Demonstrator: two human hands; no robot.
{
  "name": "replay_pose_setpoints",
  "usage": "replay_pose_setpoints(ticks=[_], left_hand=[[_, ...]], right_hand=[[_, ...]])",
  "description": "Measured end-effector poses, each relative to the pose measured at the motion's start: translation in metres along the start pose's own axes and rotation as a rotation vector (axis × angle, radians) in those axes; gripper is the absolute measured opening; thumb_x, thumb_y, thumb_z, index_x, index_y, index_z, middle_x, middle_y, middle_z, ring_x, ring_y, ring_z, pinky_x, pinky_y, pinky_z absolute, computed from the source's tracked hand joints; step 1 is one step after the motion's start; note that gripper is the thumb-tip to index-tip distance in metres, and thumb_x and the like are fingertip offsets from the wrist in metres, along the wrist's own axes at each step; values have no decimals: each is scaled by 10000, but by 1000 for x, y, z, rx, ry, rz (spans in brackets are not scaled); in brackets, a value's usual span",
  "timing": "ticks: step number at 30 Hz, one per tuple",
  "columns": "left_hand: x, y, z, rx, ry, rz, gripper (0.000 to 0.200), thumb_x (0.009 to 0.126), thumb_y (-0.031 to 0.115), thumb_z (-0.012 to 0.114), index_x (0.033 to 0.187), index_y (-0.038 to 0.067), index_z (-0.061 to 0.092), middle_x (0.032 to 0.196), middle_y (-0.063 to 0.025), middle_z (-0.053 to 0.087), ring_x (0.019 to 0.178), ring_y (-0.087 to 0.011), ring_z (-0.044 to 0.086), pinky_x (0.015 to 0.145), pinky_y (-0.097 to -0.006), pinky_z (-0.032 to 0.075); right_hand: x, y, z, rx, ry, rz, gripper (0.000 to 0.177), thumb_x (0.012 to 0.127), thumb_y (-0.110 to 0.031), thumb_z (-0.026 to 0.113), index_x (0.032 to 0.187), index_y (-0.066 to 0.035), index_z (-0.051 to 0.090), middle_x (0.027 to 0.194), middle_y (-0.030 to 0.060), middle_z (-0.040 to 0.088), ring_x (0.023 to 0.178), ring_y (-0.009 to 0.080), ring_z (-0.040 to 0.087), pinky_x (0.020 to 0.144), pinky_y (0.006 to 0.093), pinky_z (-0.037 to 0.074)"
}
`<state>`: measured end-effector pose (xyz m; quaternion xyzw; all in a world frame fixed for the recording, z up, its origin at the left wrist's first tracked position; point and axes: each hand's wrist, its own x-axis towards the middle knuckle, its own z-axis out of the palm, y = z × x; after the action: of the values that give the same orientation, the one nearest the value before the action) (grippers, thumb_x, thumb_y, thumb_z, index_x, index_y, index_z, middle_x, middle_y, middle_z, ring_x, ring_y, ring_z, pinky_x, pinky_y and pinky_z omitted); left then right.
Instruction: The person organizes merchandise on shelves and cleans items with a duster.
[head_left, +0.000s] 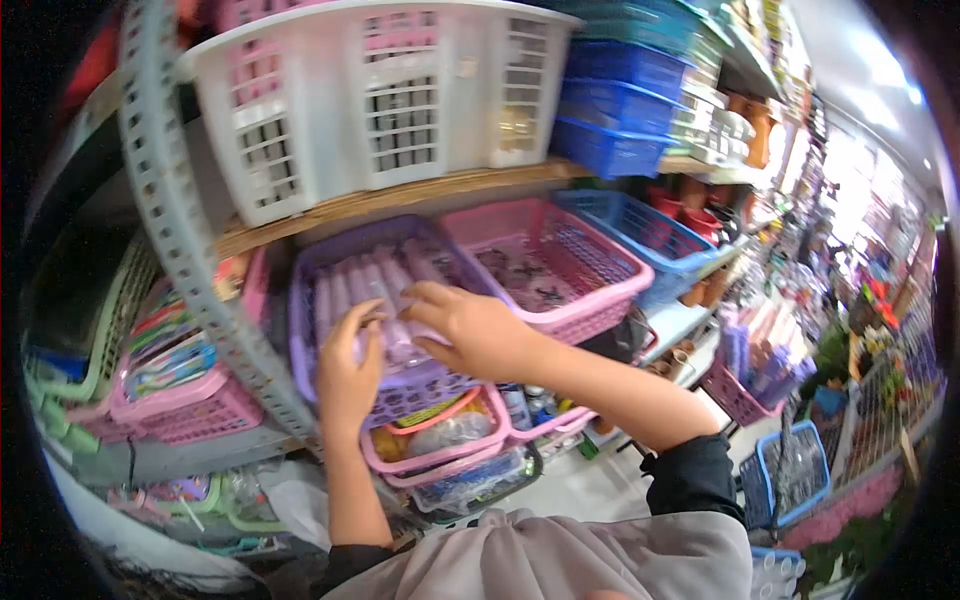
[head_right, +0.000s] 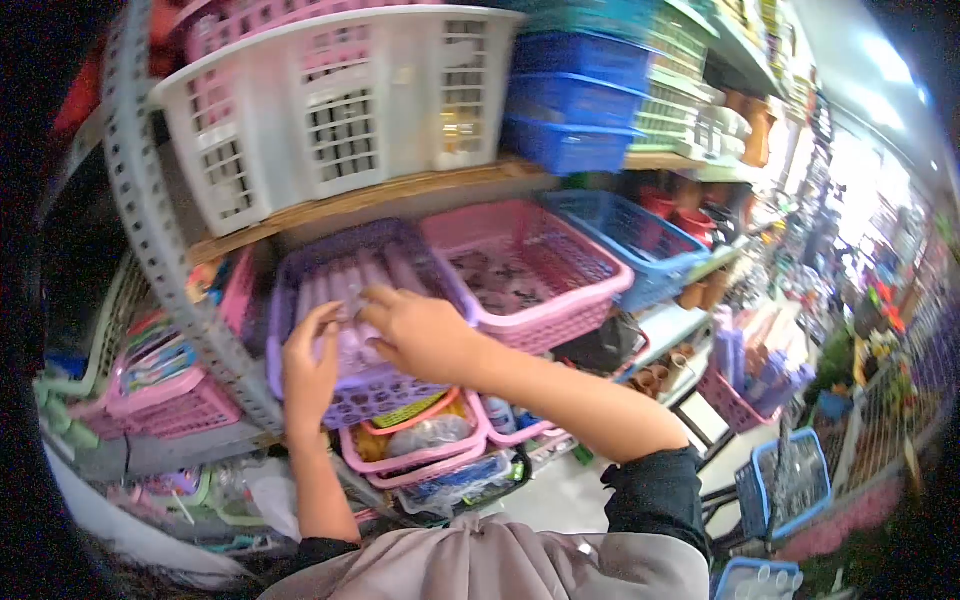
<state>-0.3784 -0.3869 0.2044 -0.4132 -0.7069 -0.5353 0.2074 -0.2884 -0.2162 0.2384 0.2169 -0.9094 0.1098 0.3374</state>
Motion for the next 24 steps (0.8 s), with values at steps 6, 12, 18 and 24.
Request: replay_pose_setpoints(ticks=[6, 12, 18, 24], left_hand=[[-15, 68, 60, -169, 75, 149, 208, 869, 7, 470, 1006, 8, 627, 889, -119, 642, 856, -230, 605, 826, -343, 450], [-69, 144, 177, -609, -450, 158, 171, 857, -6, 508, 972, 2, 635, 865, -84, 654, 835, -166, 615, 786, -296, 467], [-126, 199, 270, -957, -757, -46, 178, 906, 41, 496, 1022, 6, 627, 888, -63, 657, 830, -132, 610, 783, -263, 463], [-171, 242, 352, -1114, -988, -138, 199, 948, 88, 470, 1063, 5, 609, 923, -53, 620, 906, -116, 583, 851, -253, 444]], right_hand=[[-105, -41, -93, -12, 89, 266, 136, 808, -95, 614, 927, -42, 576, 952, 80, 576, 843, 278, 607, 676, 377, 496], [-246, -48, -153, 65, 242, 697, 129, 809, -75, 635, 931, -41, 612, 934, 80, 593, 775, 238, 628, 653, 335, 506], [-368, -73, -199, 31, 396, 973, 124, 811, -61, 662, 922, -24, 621, 904, 68, 607, 741, 168, 620, 616, 277, 496], [-454, -86, -222, -1, 563, 1222, 133, 786, -74, 694, 905, -35, 647, 927, 37, 652, 761, 110, 614, 606, 228, 495]])
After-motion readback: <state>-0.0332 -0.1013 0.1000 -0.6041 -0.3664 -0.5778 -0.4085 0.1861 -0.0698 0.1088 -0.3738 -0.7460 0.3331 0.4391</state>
